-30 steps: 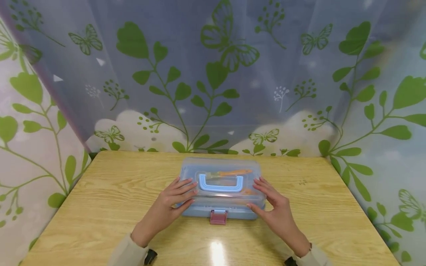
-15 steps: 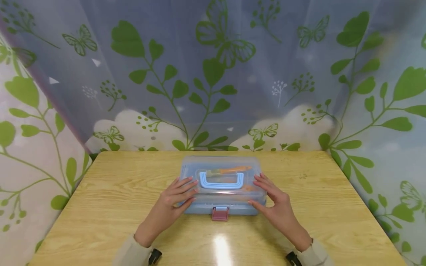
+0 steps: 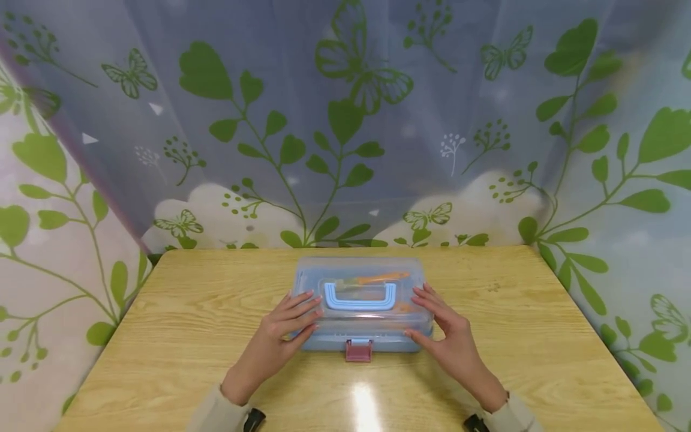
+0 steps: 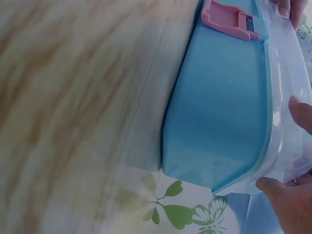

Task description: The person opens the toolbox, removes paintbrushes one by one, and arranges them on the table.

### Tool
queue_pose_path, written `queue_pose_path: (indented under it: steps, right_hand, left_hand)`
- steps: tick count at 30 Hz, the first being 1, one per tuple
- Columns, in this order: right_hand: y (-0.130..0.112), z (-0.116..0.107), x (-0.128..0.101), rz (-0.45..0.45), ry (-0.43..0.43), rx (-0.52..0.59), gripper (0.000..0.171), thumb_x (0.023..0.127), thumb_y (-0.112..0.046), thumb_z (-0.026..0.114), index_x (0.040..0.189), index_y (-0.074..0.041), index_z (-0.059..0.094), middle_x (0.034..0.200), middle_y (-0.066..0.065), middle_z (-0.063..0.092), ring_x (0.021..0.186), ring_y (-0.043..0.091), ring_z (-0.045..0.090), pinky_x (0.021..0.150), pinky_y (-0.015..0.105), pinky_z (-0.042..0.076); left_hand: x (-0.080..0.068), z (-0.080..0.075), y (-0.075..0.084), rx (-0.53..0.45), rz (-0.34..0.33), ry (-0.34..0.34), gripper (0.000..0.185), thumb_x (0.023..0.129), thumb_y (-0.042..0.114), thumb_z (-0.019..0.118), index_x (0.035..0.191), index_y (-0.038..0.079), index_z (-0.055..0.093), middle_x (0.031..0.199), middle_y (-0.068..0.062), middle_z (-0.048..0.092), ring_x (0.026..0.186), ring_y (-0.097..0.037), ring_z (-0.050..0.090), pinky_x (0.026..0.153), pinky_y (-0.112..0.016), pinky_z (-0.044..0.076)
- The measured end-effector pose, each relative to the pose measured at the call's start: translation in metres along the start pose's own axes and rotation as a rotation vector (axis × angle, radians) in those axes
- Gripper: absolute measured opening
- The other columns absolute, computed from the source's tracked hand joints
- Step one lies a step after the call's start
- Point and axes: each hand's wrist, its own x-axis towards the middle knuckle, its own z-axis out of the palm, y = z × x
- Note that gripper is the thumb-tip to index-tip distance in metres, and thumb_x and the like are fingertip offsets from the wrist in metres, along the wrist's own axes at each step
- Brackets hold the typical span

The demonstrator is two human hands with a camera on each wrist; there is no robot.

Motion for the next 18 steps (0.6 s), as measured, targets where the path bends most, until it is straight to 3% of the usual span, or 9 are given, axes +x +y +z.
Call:
queue_pose_path:
  steps: [18]
  right_hand:
    - [-0.0007, 0.001, 0.0, 0.004, 0.01, 0.023, 0.061, 0.072, 0.019, 0.081, 0.129, 0.006, 0.065, 0.143, 0.029, 0.055, 0.149, 0.01, 0.036, 0.107, 0.014, 0.04]
  left_hand:
    - [0.0015, 0.0013, -0.0005, -0.012, -0.001, 0.009, 0.041, 0.083, -0.003, 0.08, 0.122, 0.006, 0.075, 0.136, -0.012, 0.066, 0.137, -0.025, 0.054, 0.118, -0.059, 0.03]
